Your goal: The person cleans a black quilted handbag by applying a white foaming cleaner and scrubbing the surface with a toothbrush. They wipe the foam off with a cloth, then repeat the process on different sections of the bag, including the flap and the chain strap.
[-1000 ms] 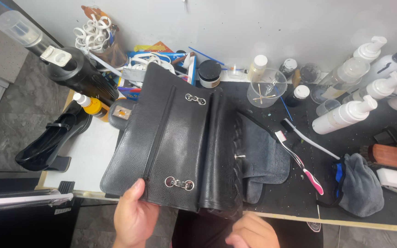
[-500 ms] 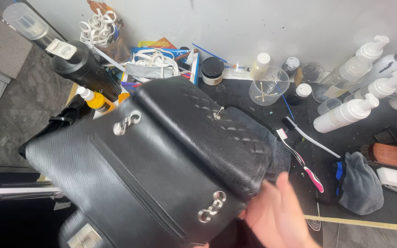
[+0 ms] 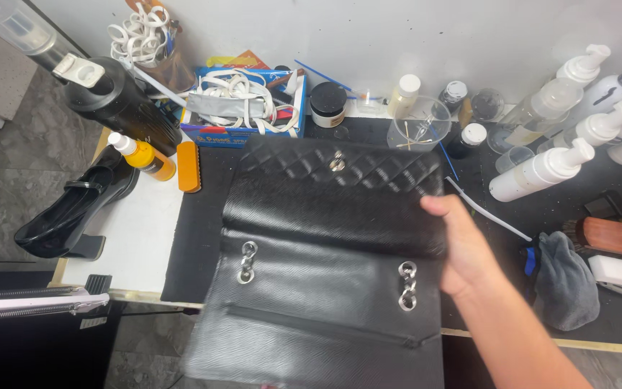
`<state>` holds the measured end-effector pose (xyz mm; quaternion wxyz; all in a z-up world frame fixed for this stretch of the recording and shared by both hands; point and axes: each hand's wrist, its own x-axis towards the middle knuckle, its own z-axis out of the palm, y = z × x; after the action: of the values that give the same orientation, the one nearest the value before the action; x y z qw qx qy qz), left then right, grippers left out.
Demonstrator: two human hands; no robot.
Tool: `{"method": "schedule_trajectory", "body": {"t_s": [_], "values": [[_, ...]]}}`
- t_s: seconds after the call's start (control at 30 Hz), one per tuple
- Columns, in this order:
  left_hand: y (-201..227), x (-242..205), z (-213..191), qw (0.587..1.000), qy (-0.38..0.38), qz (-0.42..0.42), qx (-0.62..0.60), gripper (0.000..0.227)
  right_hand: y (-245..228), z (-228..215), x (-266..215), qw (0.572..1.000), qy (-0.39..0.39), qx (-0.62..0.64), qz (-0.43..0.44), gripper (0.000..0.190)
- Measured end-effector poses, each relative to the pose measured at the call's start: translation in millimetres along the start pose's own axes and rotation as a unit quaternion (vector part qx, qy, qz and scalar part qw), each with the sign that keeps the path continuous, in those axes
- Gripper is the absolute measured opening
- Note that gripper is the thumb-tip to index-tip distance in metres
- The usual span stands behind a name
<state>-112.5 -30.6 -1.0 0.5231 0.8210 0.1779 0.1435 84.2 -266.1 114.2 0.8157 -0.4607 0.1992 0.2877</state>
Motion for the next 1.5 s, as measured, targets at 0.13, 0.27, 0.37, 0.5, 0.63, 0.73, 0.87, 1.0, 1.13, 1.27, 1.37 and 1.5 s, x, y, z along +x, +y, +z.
{"method": "schedule_trajectory", "body": {"t_s": [0.13,0.27,0.37,0.5,0.63,0.73,0.87,1.0,1.13,1.27,1.37,1.5], "values": [[-14.8,7.2,-1.0,0.988,0.000,0.036,0.152,0.048,-16.5,-14.4,14.0,0.998,-0.039,0.033,-0.036,0.042],[-14.8,11.2,-1.4,0.974,0.017,0.073,0.216,0.045,-21.4,-17.5,21.1,0.993,-0.039,0.043,-0.101,0.042],[-8.7,14.0,-6.9,0.970,0.037,0.103,0.217,0.043,-21.1,-18.0,21.3,0.989,-0.036,0.063,-0.126,0.044],[3.0,22.1,-24.3,0.968,0.075,0.166,0.172,0.043,-23.9,-13.8,19.9,0.983,-0.056,0.081,-0.156,0.048],[15.4,35.9,-34.3,0.966,0.050,0.143,0.208,0.039,-26.1,-12.4,14.4,0.980,-0.063,0.075,-0.174,0.048],[22.8,37.3,-36.9,0.972,0.017,0.110,0.208,0.028,-26.3,-12.8,13.5,0.974,-0.075,0.078,-0.198,0.048],[25.4,40.2,-36.6,0.972,0.023,0.113,0.202,0.023,-24.8,-18.5,14.3,0.976,-0.067,0.081,-0.188,0.046],[14.0,44.8,-41.7,0.974,-0.013,0.077,0.213,0.015,-21.8,-22.7,18.8,0.979,-0.062,0.090,-0.170,0.045],[-4.3,53.5,-61.2,0.993,0.051,-0.103,0.019,0.015,-20.0,-26.3,20.4,0.982,-0.066,0.083,-0.157,0.047],[-13.8,66.5,-81.6,0.967,0.118,-0.116,-0.195,0.021,-23.3,-40.4,25.9,0.987,-0.075,0.054,-0.133,0.047],[-14.7,79.3,-89.6,0.970,0.119,-0.123,-0.175,0.025,-27.6,-52.7,36.6,0.987,-0.120,0.022,-0.109,0.045],[-12.4,101.4,-90.7,0.978,0.084,-0.158,-0.108,0.024,-25.2,-63.6,56.0,0.982,-0.161,-0.041,-0.091,0.054]]}}
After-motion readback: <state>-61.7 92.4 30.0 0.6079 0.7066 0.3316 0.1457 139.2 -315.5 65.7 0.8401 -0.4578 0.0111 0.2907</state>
